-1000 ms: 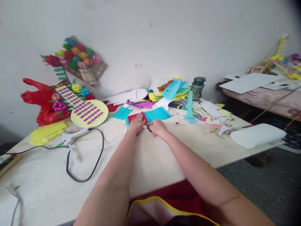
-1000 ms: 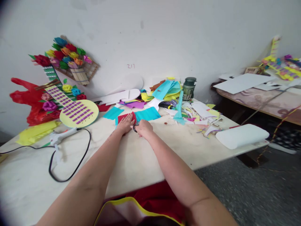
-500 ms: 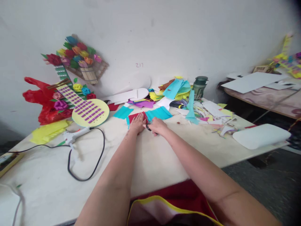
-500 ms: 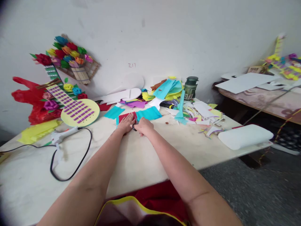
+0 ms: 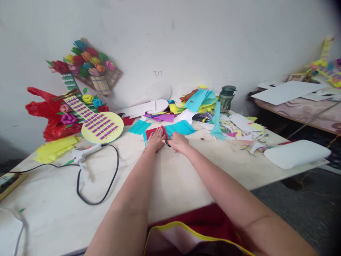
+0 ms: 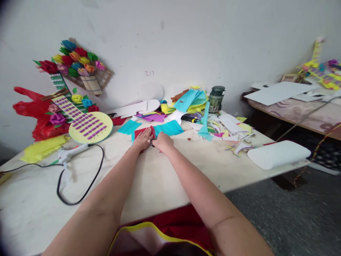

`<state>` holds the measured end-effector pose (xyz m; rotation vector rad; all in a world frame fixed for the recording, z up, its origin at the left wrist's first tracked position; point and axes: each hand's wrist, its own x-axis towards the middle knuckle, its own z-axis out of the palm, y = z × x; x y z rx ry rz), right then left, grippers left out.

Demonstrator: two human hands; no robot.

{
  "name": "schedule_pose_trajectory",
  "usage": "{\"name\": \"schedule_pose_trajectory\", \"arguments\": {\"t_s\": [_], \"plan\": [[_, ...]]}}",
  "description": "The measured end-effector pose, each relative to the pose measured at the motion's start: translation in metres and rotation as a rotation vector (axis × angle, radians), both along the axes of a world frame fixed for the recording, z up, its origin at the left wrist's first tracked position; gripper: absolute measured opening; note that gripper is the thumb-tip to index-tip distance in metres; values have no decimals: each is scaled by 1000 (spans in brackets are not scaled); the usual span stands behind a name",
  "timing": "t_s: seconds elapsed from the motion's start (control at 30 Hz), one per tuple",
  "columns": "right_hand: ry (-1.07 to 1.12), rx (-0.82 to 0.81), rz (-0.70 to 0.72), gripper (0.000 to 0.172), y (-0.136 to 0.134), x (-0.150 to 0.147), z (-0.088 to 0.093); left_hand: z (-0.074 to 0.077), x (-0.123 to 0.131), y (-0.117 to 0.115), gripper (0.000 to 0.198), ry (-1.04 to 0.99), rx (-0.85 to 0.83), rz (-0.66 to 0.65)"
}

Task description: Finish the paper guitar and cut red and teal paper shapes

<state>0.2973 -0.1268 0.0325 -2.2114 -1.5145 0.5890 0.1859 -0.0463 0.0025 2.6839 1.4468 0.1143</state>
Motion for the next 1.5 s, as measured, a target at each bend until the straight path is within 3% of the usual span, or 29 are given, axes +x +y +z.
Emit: {"name": "schedule_pose_trajectory", "arguments": {"t_s": [0.23, 0.53, 0.77, 1.0, 1.5], "plan": [[-65, 38, -18, 59, -2, -1, -1, 1, 0, -1, 60, 5, -5, 1], [34, -37, 18, 66, -2, 3, 4, -1, -1, 2, 58, -3, 3, -7], [-29, -46, 14, 62, 4, 5, 7, -3, -1, 3, 58, -26, 14, -7], [-72, -16, 14, 74, 9, 5, 5, -3, 0, 2, 59, -28, 0, 3], [-58, -40, 49, 63, 12, 6, 7, -4, 0, 3, 57, -36, 20, -6]]}}
